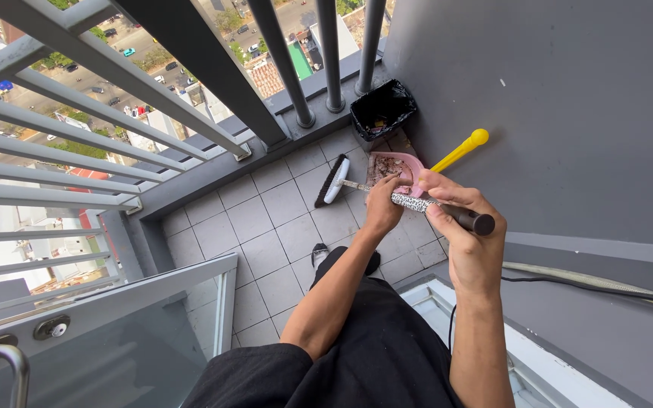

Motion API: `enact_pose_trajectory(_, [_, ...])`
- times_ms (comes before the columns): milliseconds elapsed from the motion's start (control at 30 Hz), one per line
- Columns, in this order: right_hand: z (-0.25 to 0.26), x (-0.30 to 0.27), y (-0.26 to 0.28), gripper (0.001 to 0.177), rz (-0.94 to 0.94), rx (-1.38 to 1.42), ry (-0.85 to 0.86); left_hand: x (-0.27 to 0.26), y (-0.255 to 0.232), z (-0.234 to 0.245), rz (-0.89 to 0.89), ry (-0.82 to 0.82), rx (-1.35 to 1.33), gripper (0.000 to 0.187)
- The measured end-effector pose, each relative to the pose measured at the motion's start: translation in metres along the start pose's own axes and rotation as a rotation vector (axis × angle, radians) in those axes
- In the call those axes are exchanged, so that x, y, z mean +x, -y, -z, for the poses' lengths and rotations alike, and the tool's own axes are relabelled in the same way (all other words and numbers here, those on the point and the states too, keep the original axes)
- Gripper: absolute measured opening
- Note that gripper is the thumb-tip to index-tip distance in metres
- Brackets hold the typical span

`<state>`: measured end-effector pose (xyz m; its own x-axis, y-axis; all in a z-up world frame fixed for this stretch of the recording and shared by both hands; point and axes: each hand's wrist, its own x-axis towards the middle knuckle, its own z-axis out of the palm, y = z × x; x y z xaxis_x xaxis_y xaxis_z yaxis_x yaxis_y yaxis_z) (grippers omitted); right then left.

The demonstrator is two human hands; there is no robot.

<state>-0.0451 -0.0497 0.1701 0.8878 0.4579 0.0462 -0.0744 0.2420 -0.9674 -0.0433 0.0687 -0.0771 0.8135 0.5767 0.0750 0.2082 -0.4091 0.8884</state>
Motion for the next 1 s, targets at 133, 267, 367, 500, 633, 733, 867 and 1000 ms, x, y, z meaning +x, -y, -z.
enact_pose_trajectory(133, [0.002, 0.000, 0.009, 0.022, -0.005, -0.048, -0.015, 0.001, -0.006, -0.010, 0.010, 0.074, -0.013, 0.033])
enact_pose_trajectory(267, [0.000, 0.000, 0.017, 0.023, 0.058, -0.082, 0.026, 0.002, -0.023, -0.009, -0.102, 0.031, -0.015, 0.037])
enact_pose_trajectory(367, [-0.004, 0.002, 0.023, 0.025, 0.119, -0.069, 0.076, 0.004, -0.023, -0.014, -0.105, 0.031, -0.013, 0.029])
enact_pose_trajectory(500, [-0.004, 0.004, 0.029, 0.025, 0.129, -0.018, 0.076, 0.006, -0.038, -0.006, -0.119, 0.042, 0.002, 0.039])
enact_pose_trajectory(633, [-0.004, 0.005, 0.026, 0.027, 0.171, 0.011, 0.084, 0.009, -0.050, 0.013, -0.105, 0.090, 0.001, 0.035])
enact_pose_trajectory(733, [-0.010, 0.005, 0.022, 0.028, 0.176, 0.055, 0.073, 0.010, -0.039, 0.019, -0.126, 0.082, 0.000, 0.027])
enact_pose_trajectory(867, [-0.022, 0.009, 0.015, 0.030, 0.181, 0.100, 0.045, 0.018, -0.033, 0.039, -0.109, 0.093, 0.014, 0.030])
enact_pose_trajectory(1000, [-0.041, 0.013, 0.006, 0.032, 0.146, 0.125, 0.002, 0.021, -0.023, 0.064, -0.072, 0.075, 0.001, 0.034])
